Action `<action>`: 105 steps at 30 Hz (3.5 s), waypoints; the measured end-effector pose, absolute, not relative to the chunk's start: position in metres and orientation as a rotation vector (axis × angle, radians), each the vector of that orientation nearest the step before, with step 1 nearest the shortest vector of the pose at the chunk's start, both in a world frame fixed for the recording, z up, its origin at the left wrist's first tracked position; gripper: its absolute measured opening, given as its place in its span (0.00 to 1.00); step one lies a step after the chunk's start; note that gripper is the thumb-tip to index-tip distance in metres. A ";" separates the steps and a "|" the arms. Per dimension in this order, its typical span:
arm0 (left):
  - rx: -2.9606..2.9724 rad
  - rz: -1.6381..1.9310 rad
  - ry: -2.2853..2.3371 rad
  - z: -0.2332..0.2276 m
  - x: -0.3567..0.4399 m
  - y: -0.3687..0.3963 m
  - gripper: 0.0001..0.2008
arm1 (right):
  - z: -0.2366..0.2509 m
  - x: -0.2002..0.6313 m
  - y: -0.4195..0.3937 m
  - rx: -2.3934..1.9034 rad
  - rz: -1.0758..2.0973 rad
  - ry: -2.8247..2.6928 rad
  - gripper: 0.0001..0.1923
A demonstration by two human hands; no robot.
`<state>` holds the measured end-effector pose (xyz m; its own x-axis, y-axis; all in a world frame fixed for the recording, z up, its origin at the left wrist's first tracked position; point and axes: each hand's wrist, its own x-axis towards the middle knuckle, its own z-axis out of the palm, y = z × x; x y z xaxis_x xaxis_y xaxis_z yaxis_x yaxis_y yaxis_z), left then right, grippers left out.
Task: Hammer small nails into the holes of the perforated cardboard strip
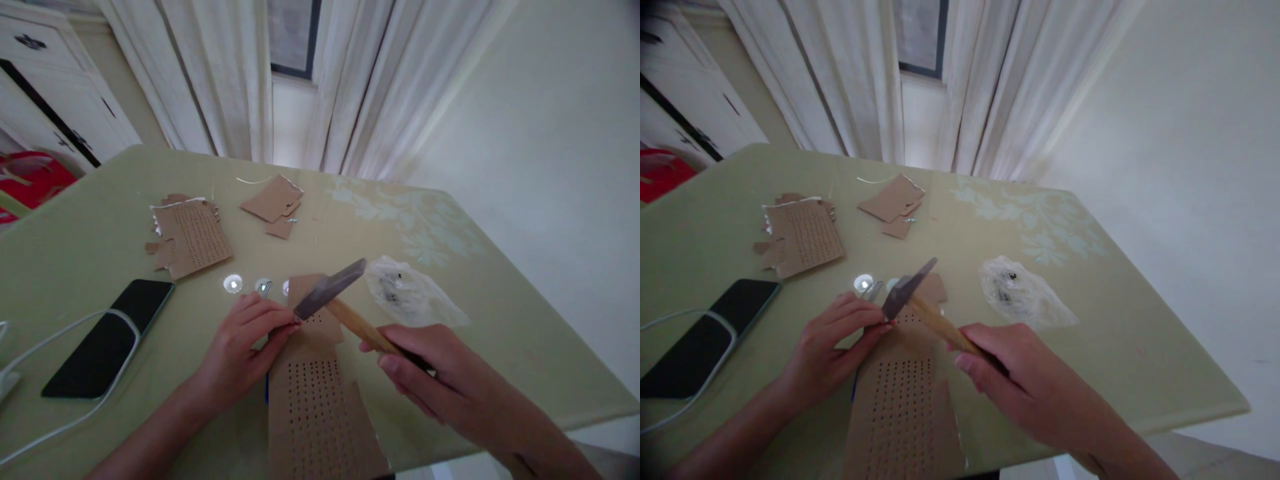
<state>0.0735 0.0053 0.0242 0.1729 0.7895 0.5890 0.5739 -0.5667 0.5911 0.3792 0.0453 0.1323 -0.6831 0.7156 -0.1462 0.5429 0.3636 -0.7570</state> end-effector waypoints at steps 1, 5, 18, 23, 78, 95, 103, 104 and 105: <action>2.210 1.348 1.322 0.024 0.074 0.006 0.07 | 0.141 0.379 0.042 -1.131 1.138 -2.472 0.21; 2.207 1.343 1.307 0.023 0.075 0.007 0.07 | 0.158 0.375 0.034 -1.179 0.915 -2.509 0.18; 2.209 1.329 1.321 0.022 0.075 0.010 0.05 | 0.159 0.371 0.027 -1.200 0.750 -2.626 0.15; 2.178 1.322 1.306 0.023 0.074 0.011 0.05 | 0.150 0.368 0.024 -1.192 0.793 -2.693 0.15; 2.062 0.291 2.269 -0.010 0.012 0.026 0.15 | 0.013 0.344 0.080 -1.067 1.884 -1.070 0.24; 1.823 1.356 1.438 0.030 0.070 0.000 0.05 | 0.006 0.329 0.064 -1.074 1.957 -1.218 0.29; 1.972 1.286 1.463 0.031 0.075 0.002 0.06 | 0.009 0.326 0.058 -1.099 1.947 -1.247 0.29; 1.985 1.282 1.464 0.032 0.075 0.002 0.06 | 0.009 0.326 0.058 -1.098 1.948 -1.252 0.29; 1.998 1.282 1.463 0.032 0.076 0.002 0.05 | 0.009 0.325 0.058 -1.096 1.948 -1.255 0.29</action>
